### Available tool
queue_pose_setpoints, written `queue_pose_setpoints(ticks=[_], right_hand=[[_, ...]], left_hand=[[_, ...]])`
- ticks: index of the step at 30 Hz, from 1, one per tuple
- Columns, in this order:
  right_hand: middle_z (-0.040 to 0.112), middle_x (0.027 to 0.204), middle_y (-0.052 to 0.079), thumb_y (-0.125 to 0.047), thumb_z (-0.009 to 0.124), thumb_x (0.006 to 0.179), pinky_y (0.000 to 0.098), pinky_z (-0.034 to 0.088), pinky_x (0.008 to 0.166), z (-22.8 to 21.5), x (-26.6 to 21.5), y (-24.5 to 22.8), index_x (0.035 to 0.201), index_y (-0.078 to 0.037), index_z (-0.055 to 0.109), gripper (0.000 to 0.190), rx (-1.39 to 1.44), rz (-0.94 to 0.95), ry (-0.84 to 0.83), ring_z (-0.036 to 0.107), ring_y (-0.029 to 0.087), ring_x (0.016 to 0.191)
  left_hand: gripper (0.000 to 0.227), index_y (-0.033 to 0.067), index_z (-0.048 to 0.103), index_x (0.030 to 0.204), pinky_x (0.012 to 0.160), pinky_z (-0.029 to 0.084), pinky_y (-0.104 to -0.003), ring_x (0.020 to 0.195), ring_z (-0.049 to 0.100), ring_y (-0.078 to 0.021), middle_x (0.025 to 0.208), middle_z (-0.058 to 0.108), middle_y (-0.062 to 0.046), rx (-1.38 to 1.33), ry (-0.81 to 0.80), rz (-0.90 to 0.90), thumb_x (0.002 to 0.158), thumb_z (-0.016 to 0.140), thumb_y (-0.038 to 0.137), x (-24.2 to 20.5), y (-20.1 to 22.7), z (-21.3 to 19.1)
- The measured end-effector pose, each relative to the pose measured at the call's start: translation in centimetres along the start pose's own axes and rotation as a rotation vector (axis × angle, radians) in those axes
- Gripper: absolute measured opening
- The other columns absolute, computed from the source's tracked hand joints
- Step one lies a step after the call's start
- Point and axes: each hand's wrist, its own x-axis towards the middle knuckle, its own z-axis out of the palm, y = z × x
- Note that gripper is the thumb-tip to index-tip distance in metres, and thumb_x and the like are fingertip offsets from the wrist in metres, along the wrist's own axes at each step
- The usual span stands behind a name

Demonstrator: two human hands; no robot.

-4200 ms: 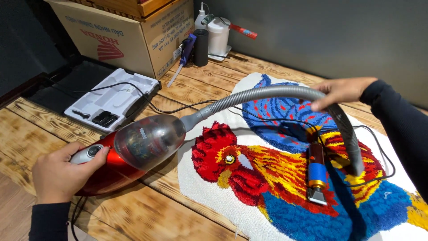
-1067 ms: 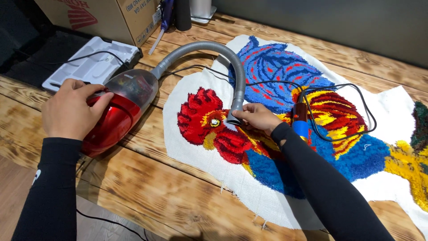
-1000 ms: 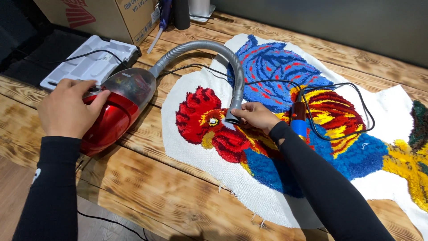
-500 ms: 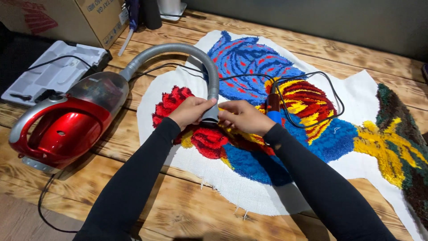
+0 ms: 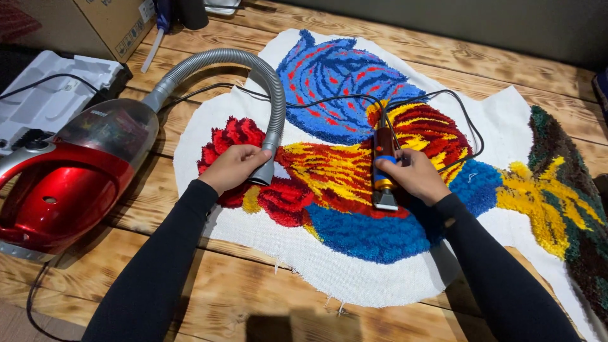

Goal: Trim the edges and surface of a custom tufted rooster rug using electric shears and a vacuum attachment.

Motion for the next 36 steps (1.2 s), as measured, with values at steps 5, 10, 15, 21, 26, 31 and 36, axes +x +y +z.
queue_pose_setpoints(ticks=[5,10,15,21,26,31,36], right_hand=[[0.072,0.088,0.006,-0.035,0.073,0.087,0.0257,0.052,0.068,-1.7,-0.2,1.5,0.106,0.003,0.072,0.043,0.151,0.036,-0.057,0.065,0.011,0.075],[0.07,0.09,0.005,-0.031,0.069,0.091,0.0258,0.05,0.068,-2.6,-0.5,2.1,0.108,0.002,0.074,0.037,0.17,0.118,-0.047,0.062,0.011,0.076],[0.07,0.09,0.005,-0.031,0.067,0.091,0.0253,0.051,0.068,-3.0,-0.1,2.6,0.111,0.001,0.072,0.038,0.136,0.138,-0.035,0.063,0.011,0.077],[0.07,0.09,0.007,-0.034,0.066,0.091,0.0272,0.05,0.067,-3.8,0.7,2.9,0.113,0.001,0.073,0.042,0.147,0.276,-0.09,0.064,0.014,0.075],[0.069,0.089,0.01,-0.036,0.064,0.09,0.0298,0.055,0.064,-2.4,0.0,0.3,0.11,-0.002,0.068,0.04,0.307,0.402,-0.097,0.067,0.018,0.07],[0.073,0.092,0.011,-0.04,0.069,0.09,0.0173,0.04,0.043,0.5,-1.6,-3.1,0.105,-0.011,0.056,0.035,0.876,0.276,-0.131,0.053,0.008,0.053],[0.064,0.079,0.005,-0.046,0.07,0.092,0.019,0.043,0.044,2.6,-1.4,-3.4,0.102,-0.012,0.054,0.038,1.049,0.281,-0.034,0.054,0.009,0.052]], left_hand=[[0.043,0.0027,0.071,0.106,0.068,0.056,-0.026,0.073,0.069,-0.0105,0.085,0.073,-0.006,0.019,-0.026,-0.052,0.098,0.061,0.044,-0.2,0.9,0.2],[0.041,0.0032,0.069,0.103,0.065,0.055,-0.025,0.07,0.068,-0.0095,0.081,0.071,-0.003,0.029,-0.072,-0.02,0.097,0.062,0.043,0.1,0.2,0.7],[0.041,0.0017,0.069,0.098,0.06,0.049,-0.023,0.065,0.06,-0.0072,0.075,0.065,0.0,0.022,-0.118,0.039,0.096,0.066,0.042,1.1,-1.7,0.6],[0.039,0.0019,0.072,0.092,0.051,0.041,-0.022,0.056,0.05,-0.0047,0.068,0.06,0.002,-0.029,-0.169,0.038,0.092,0.074,0.041,1.8,-1.8,0.3],[0.038,0.0023,0.072,0.093,0.04,0.036,-0.022,0.044,0.047,-0.0057,0.063,0.063,0.0,-0.096,-0.17,-0.059,0.089,0.075,0.04,2.5,-0.9,-0.2],[0.038,-0.0006,0.07,0.108,0.037,0.04,-0.018,0.042,0.05,-0.0029,0.066,0.066,-0.002,-0.175,-0.13,-0.079,0.092,0.073,0.034,2.9,-0.3,0.6],[0.045,-0.0003,0.062,0.124,0.037,0.041,-0.016,0.046,0.056,-0.0011,0.075,0.068,-0.003,-0.357,-0.181,-0.042,0.092,0.071,0.03,2.8,1.4,2.3]])
